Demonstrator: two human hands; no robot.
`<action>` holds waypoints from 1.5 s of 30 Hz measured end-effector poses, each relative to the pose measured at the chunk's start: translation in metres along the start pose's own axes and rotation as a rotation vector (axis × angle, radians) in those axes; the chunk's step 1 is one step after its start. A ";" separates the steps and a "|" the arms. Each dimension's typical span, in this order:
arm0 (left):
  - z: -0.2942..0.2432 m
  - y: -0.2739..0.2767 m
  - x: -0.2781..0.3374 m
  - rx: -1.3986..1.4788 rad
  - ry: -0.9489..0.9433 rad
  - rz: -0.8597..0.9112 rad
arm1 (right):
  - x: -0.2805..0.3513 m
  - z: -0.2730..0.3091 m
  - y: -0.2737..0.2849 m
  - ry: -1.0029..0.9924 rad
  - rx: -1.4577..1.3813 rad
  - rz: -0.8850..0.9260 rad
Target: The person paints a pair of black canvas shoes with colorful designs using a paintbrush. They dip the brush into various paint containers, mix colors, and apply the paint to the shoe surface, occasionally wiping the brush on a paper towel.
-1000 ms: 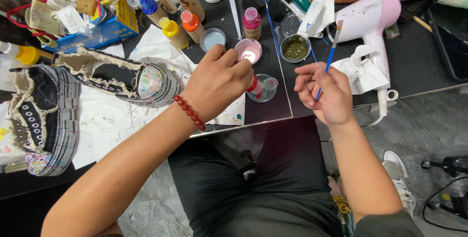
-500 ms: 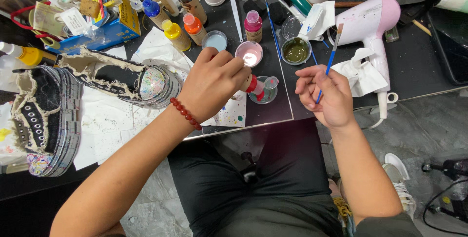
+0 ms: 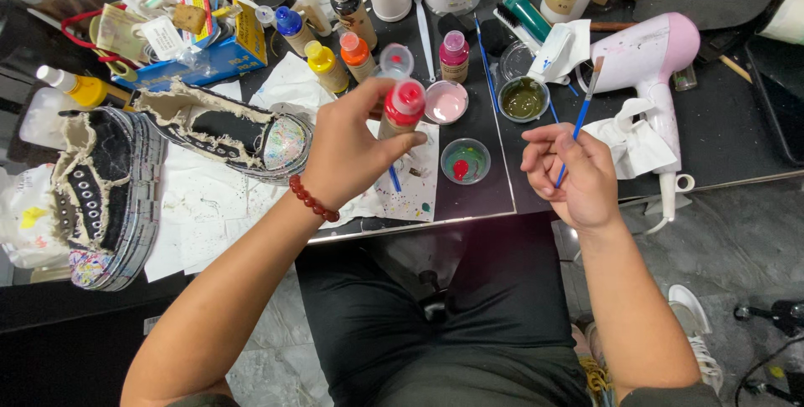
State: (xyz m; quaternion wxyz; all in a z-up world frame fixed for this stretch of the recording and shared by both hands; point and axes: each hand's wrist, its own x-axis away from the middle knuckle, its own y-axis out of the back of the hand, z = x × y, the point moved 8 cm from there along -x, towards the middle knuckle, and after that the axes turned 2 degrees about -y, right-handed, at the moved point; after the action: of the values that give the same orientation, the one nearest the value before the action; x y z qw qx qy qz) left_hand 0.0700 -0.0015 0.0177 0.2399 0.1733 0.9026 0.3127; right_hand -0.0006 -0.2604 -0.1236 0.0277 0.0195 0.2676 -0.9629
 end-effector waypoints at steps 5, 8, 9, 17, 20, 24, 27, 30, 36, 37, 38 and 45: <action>0.009 0.031 -0.002 0.200 0.007 -0.096 | 0.000 -0.002 0.002 0.000 -0.007 0.006; 0.016 0.039 0.001 0.168 0.021 -0.113 | 0.001 -0.002 0.001 0.004 -0.004 0.013; 0.019 0.041 0.003 0.171 0.015 -0.121 | 0.000 -0.002 0.000 0.006 -0.005 0.019; 0.068 0.084 -0.005 0.111 -0.009 -0.329 | 0.001 -0.006 0.005 -0.014 -0.011 0.009; 0.086 0.104 -0.006 0.029 0.038 -0.388 | 0.001 -0.006 0.004 -0.018 -0.012 0.005; 0.081 0.116 -0.015 -0.164 -0.180 -0.459 | 0.001 -0.003 0.001 -0.011 -0.002 0.012; 0.092 0.127 -0.023 -0.274 -0.167 -0.529 | 0.002 -0.003 0.002 -0.009 0.009 0.001; 0.098 0.134 -0.037 -0.425 -0.203 -0.567 | 0.002 -0.004 0.002 -0.014 0.001 -0.001; 0.129 0.135 -0.053 -0.493 0.035 -0.452 | 0.002 -0.004 0.003 0.003 0.008 0.001; 0.142 0.135 -0.053 -0.486 0.169 -0.402 | 0.002 -0.005 0.004 0.003 0.002 0.008; 0.155 0.135 -0.053 -0.477 0.300 -0.350 | 0.001 -0.005 0.003 0.005 -0.005 0.014; 0.186 0.149 -0.053 -0.674 0.459 -0.376 | 0.000 -0.005 0.003 0.010 -0.007 0.018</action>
State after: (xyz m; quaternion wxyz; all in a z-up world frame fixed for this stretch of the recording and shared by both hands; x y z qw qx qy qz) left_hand 0.2390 0.1747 0.0034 0.1292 -0.1555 0.7960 0.5705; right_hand -0.0003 -0.2599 -0.1293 0.0351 0.0265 0.2709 -0.9616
